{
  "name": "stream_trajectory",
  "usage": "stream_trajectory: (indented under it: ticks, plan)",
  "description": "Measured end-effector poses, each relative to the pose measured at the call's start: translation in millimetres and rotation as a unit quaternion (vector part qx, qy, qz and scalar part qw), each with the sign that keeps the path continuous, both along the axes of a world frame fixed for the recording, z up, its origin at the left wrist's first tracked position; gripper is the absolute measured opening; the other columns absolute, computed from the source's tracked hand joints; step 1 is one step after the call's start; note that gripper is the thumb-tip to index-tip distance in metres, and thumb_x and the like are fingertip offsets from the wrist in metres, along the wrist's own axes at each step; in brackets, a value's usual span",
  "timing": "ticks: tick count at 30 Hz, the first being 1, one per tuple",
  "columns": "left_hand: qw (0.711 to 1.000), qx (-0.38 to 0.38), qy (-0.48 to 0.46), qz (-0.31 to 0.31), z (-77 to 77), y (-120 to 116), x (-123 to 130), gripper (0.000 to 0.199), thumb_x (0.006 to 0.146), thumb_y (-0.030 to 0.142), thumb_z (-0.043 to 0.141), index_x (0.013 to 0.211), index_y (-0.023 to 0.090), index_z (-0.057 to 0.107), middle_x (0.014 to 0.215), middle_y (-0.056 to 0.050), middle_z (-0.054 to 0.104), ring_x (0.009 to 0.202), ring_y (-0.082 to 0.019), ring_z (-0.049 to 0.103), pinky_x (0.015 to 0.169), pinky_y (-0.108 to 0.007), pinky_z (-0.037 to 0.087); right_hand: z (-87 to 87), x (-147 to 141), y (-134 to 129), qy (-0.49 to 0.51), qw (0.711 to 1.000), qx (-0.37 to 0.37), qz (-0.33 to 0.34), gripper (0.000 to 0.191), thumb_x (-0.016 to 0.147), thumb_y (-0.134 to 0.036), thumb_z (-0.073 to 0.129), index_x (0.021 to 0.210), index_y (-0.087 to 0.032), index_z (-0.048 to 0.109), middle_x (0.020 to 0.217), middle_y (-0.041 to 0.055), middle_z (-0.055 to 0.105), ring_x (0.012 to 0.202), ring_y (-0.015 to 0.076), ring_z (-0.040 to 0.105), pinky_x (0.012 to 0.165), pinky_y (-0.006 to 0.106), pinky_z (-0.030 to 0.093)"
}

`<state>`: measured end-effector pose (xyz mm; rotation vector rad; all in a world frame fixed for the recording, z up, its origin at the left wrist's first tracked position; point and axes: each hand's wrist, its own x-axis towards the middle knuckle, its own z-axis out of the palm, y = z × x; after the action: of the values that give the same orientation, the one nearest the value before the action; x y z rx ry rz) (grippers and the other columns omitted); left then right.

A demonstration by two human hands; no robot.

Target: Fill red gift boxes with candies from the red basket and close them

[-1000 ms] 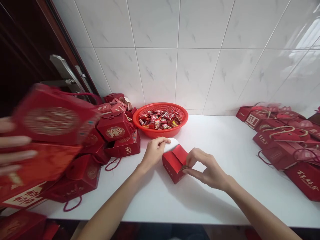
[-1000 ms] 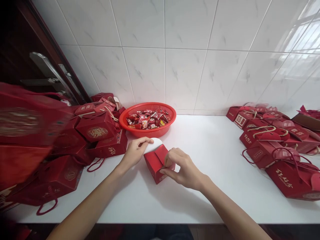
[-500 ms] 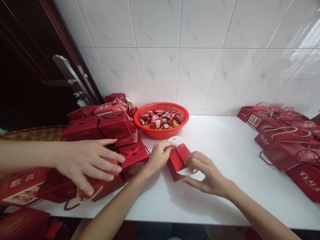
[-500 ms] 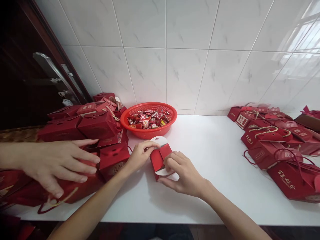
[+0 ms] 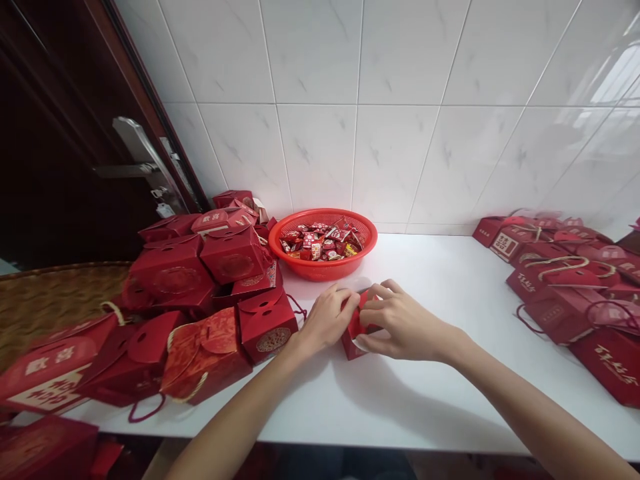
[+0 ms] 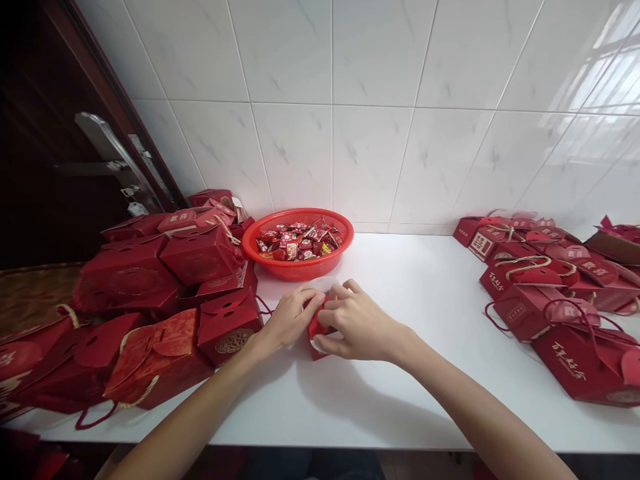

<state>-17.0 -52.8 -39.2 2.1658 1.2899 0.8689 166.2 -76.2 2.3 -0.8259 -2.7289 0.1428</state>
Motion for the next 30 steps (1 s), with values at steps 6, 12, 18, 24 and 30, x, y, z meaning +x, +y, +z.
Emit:
stream_trajectory:
  ticks: [6,12,18,24,30]
  plan:
    - [0.989,-0.055,-0.140,0.016,-3.2,5.3,-1.9,0.034,0.097,0.037,0.043,0.089,0.019,0.071,0.102,-0.007,0.072,0.107,-0.024,0.060,0.098,-0.036,0.042,7.5,5.0,0.6,-0.050,0.996,0.069,-0.014,0.030,0.097,-0.035,0.055,0.077,-0.021,0.072,0.086,0.0073,0.061,0.080,0.0189,0.049,0.084,0.038,0.037]
    - [0.947,-0.114,-0.297,0.040,-5.5,10.6,-2.5,0.027,0.087,0.042,0.058,0.083,0.018,0.071,0.098,-0.006,0.070,0.102,-0.024,0.061,0.094,-0.035,0.043,7.6,4.6,2.8,-0.028,0.993,0.077,-0.080,0.021,0.094,-0.038,0.055,0.094,-0.018,0.063,0.099,0.0110,0.061,0.076,0.0194,0.054,0.071,0.035,0.043]
    - [0.893,-0.203,-0.401,0.018,-6.7,13.1,-3.3,0.032,0.072,0.042,0.072,0.059,0.017,0.056,0.064,0.002,0.057,0.067,-0.015,0.053,0.070,-0.029,0.043,0.3,12.9,7.0,0.107,0.965,-0.118,-0.209,0.023,0.095,-0.043,0.051,0.106,-0.022,0.050,0.108,0.0084,0.064,0.071,0.0179,0.061,0.064,0.034,0.048]
    - [0.937,-0.233,-0.260,0.003,14.0,10.2,-20.1,0.032,0.068,0.030,0.066,0.097,0.020,0.077,0.120,-0.007,0.072,0.120,-0.030,0.059,0.101,-0.038,0.044,0.6,22.1,8.4,0.131,0.922,-0.266,-0.249,0.066,0.082,-0.047,0.069,0.137,-0.024,0.042,0.118,0.0108,0.066,0.094,0.0248,0.065,0.080,0.040,0.054]
    - [0.957,-0.263,-0.122,-0.010,38.3,-0.9,-34.8,0.065,0.075,0.033,0.067,0.138,0.021,0.061,0.156,-0.006,0.045,0.146,-0.033,0.037,0.119,-0.043,0.030,-6.9,22.2,6.2,0.198,0.898,-0.314,-0.236,0.083,0.074,-0.044,0.077,0.145,-0.024,0.039,0.123,0.0113,0.064,0.096,0.0243,0.064,0.084,0.042,0.056]
